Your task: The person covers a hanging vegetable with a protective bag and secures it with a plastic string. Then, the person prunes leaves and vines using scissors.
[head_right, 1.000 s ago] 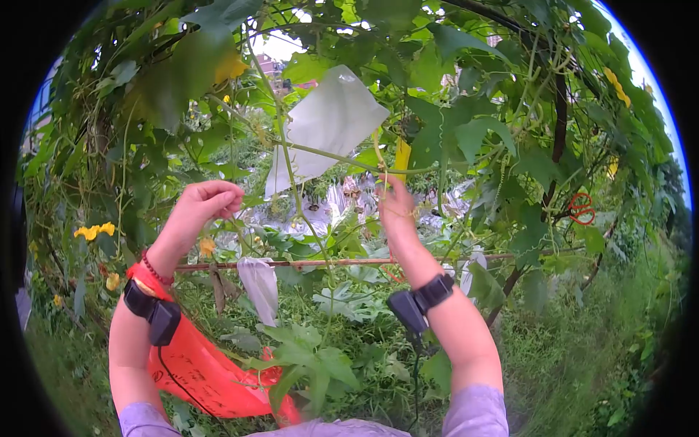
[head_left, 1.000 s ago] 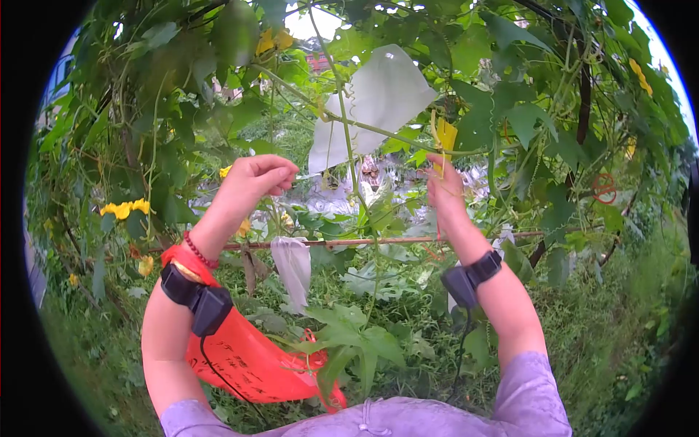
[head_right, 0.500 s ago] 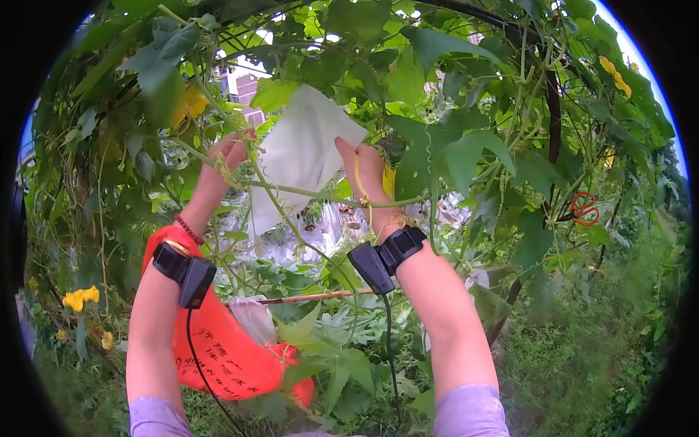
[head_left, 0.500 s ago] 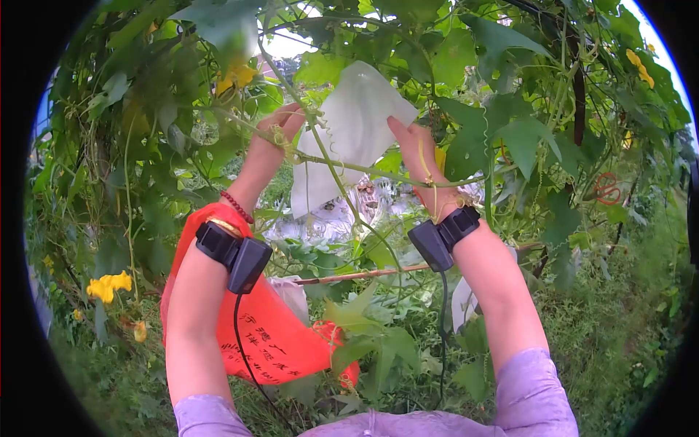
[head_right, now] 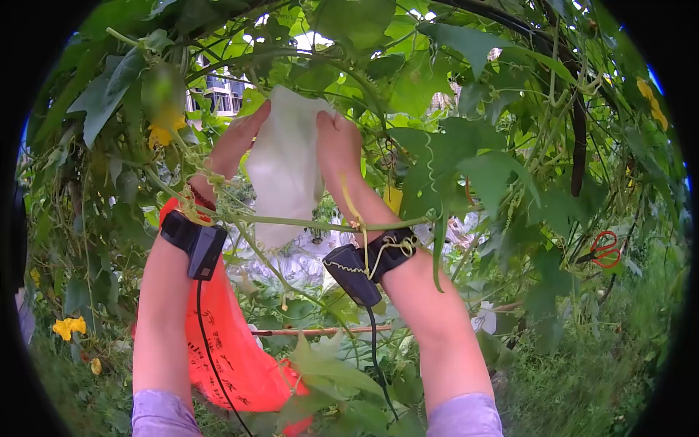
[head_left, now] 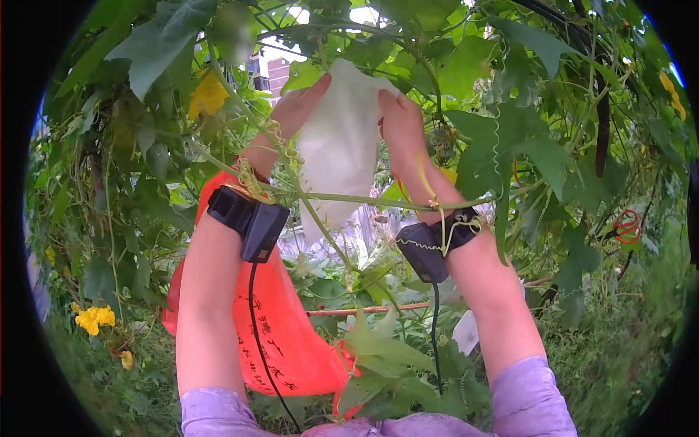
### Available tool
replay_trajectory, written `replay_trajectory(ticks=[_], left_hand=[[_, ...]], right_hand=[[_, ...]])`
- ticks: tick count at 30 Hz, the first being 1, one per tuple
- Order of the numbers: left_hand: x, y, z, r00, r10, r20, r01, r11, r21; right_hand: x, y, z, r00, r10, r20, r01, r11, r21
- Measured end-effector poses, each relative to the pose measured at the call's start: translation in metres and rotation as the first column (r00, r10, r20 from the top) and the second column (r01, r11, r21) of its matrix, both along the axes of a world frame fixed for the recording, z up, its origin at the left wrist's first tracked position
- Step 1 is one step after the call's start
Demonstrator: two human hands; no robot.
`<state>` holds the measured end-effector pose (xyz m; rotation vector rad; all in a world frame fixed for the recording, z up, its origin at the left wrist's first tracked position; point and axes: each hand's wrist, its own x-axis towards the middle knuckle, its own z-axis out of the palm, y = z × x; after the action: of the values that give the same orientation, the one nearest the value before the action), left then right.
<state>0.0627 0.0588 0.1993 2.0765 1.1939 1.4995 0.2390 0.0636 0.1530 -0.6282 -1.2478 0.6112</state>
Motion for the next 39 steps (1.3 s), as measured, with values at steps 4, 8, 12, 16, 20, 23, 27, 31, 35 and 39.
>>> replay_trajectory(ticks=[4,8,12,16,20,23,27,31,35,39], left_hand=[[0.005,0.003,0.011,0.986,-0.157,-0.065,0.152,0.985,-0.076],[0.005,0.007,0.015,0.937,-0.339,0.082,0.348,0.921,-0.174],[0.006,0.027,0.017,0.797,-0.536,0.277,0.599,0.759,-0.254],[0.013,0.017,0.013,0.764,-0.606,0.223,0.641,0.754,-0.144],[0.016,0.017,0.010,0.784,-0.553,0.283,0.602,0.788,-0.127],[0.011,0.024,0.011,0.689,-0.623,0.372,0.715,0.669,-0.203],[0.012,0.021,0.011,0.729,-0.574,0.372,0.666,0.720,-0.196],[0.012,0.015,0.012,0.691,-0.600,0.403,0.711,0.663,-0.233],[0.010,0.024,0.008,0.718,-0.588,0.372,0.673,0.722,-0.159],[0.010,0.015,0.001,0.687,-0.626,0.369,0.715,0.674,-0.188]], right_hand=[[-0.003,-0.016,0.003,0.973,0.224,0.050,-0.229,0.963,0.144],[0.002,-0.020,0.008,0.851,0.510,-0.122,-0.511,0.859,0.026],[0.001,0.004,0.006,0.704,0.701,-0.116,-0.693,0.713,0.108],[0.009,0.014,0.016,0.982,0.154,0.110,-0.169,0.975,0.147],[0.016,0.021,0.021,0.853,-0.356,0.381,0.267,0.926,0.267],[0.018,0.009,0.023,0.527,-0.662,0.533,0.409,0.748,0.523],[0.018,0.014,0.036,0.366,-0.676,0.639,0.488,0.724,0.487],[0.017,0.023,0.044,0.674,-0.492,0.552,0.311,0.866,0.392],[0.010,0.028,0.041,0.953,0.006,0.303,-0.015,1.000,0.027],[0.012,-0.003,0.038,0.936,0.263,0.233,-0.225,0.958,-0.179]])
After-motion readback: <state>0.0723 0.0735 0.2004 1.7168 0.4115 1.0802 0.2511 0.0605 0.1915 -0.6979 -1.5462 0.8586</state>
